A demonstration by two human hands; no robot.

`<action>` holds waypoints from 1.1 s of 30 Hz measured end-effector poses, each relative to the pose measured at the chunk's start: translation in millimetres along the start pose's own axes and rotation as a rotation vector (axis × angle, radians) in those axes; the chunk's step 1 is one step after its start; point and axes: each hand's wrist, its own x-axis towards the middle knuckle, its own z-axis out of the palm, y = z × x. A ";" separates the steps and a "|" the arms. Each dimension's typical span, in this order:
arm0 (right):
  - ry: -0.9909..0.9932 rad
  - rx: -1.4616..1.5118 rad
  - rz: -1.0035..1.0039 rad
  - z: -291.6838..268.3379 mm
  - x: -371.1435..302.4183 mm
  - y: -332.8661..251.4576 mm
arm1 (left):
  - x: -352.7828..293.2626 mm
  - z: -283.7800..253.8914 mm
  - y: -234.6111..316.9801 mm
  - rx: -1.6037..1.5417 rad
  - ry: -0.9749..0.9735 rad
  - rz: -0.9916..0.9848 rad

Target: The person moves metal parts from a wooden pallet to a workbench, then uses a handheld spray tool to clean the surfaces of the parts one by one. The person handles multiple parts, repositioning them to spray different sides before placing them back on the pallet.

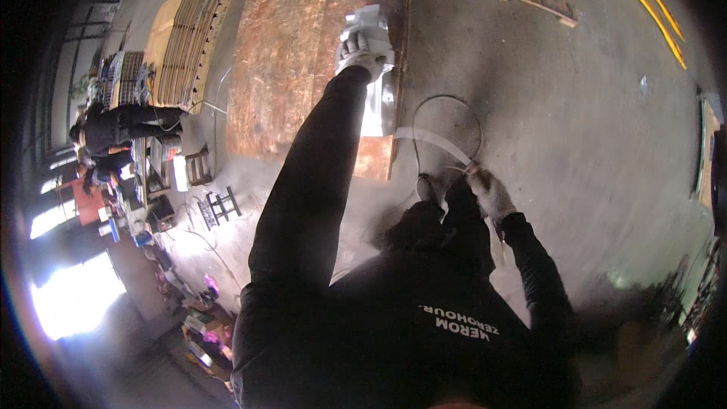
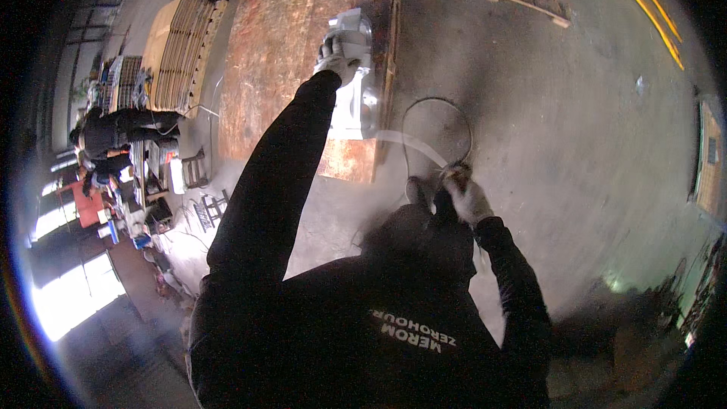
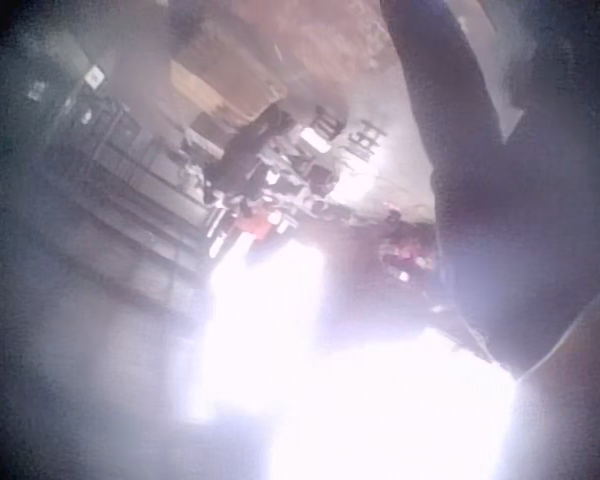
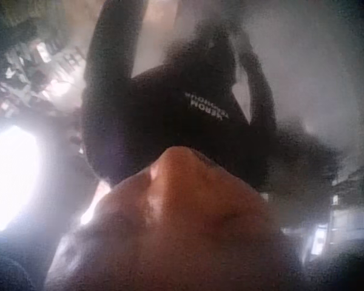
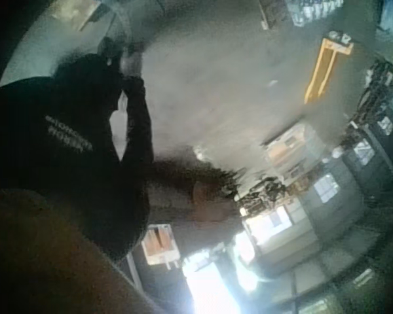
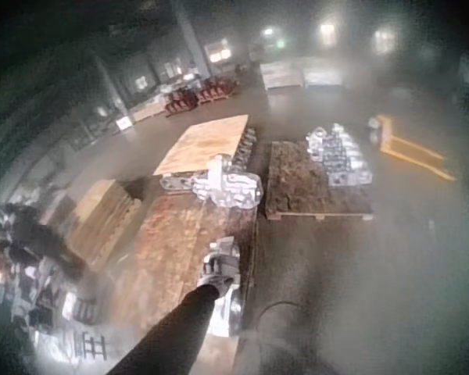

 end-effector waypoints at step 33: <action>-0.206 0.581 0.517 71.0 -1.0 -34.8 | 28.9 8.7 -35.9 -0.008 -0.056 0.040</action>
